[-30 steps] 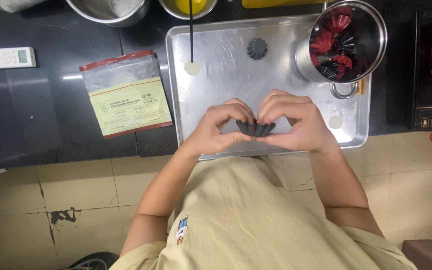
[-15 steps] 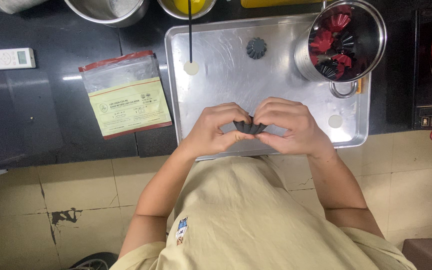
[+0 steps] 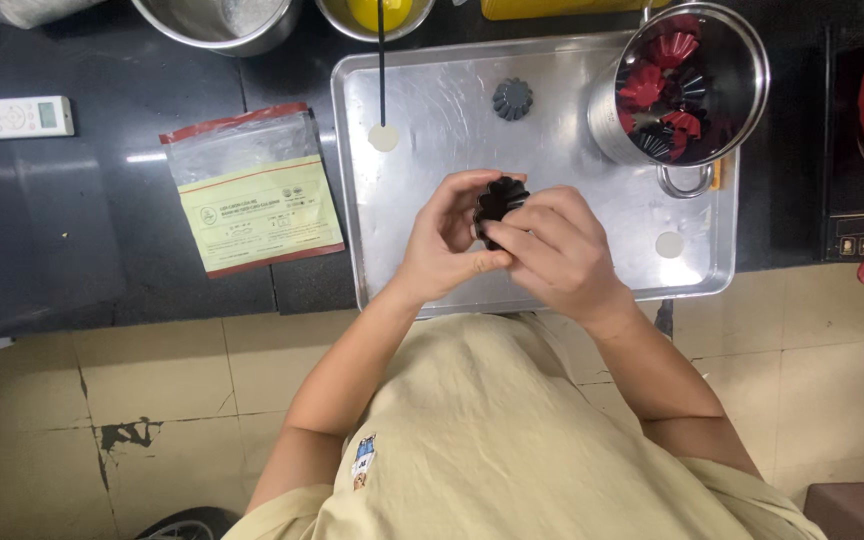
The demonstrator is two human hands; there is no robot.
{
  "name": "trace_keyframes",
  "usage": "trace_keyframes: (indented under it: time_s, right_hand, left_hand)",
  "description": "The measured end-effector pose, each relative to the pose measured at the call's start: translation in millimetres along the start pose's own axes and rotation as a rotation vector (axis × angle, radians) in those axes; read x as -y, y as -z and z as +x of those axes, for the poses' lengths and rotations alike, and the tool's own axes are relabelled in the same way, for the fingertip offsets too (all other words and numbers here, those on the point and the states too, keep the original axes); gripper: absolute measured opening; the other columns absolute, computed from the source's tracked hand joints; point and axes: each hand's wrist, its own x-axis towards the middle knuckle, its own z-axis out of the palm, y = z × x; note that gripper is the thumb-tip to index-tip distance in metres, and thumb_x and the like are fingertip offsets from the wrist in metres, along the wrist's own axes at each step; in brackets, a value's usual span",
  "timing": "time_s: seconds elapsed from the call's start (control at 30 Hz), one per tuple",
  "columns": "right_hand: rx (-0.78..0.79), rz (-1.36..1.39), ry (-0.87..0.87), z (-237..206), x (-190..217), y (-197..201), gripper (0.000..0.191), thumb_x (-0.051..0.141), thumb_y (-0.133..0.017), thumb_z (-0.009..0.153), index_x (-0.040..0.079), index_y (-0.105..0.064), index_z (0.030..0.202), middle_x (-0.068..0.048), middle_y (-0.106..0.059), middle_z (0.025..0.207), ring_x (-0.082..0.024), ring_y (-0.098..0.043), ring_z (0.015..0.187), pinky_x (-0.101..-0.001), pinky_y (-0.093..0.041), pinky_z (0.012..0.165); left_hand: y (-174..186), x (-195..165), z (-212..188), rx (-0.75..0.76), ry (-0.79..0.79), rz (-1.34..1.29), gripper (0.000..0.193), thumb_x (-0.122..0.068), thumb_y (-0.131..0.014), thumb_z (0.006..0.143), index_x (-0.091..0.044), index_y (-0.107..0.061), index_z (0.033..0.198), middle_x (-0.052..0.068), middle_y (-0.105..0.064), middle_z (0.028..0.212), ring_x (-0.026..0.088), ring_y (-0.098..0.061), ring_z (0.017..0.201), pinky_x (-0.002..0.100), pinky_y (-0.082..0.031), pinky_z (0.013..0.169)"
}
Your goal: The person presses dough pieces into black fluted molds, presses the mold halves together, and unmolds the shaped dough onto a metal tray. They brush the tray and dough pieces with a brush, retrieve more molds from a container, and shape a dough piece by hand.
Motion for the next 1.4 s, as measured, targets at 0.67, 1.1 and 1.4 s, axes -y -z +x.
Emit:
trace_keyframes:
  time_s: [0.67, 1.1, 1.4]
  right_hand:
    - [0.243, 0.263, -0.127, 13, -1, 28, 0.055, 0.009, -0.085, 0.066, 0.006, -0.067, 0.118, -0.010, -0.064, 0.121, -0.026, -0.066, 0.105, -0.0357, -0.057, 0.087]
    - [0.239, 0.345, -0.150, 10, -4, 29, 0.057, 0.010, -0.089, 0.067, 0.006, -0.066, 0.119, -0.011, -0.063, 0.120, -0.025, -0.068, 0.108, -0.0330, -0.058, 0.090]
    - [0.051, 0.581, -0.273, -9, -19, 40, 0.062, 0.010, -0.089, 0.068, -0.003, -0.062, 0.123, -0.014, -0.061, 0.127, -0.024, -0.062, 0.118, -0.0317, -0.052, 0.101]
  left_hand:
    - [20, 1, -16, 0.061, 0.112, 0.202, 0.077, -0.021, -0.092, 0.081, 0.002, -0.055, 0.144, 0.014, -0.062, 0.139, 0.021, -0.062, 0.129, 0.039, -0.053, 0.114]
    - [27, 10, -19, 0.074, 0.108, 0.035, 0.074, -0.018, -0.090, 0.084, 0.004, -0.054, 0.144, 0.014, -0.060, 0.143, 0.021, -0.061, 0.130, 0.041, -0.052, 0.114]
    - [38, 4, -22, 0.144, 0.159, -0.315, 0.088, -0.045, -0.086, 0.086, 0.003, -0.049, 0.150, 0.025, -0.061, 0.137, 0.027, -0.061, 0.131, 0.035, -0.052, 0.108]
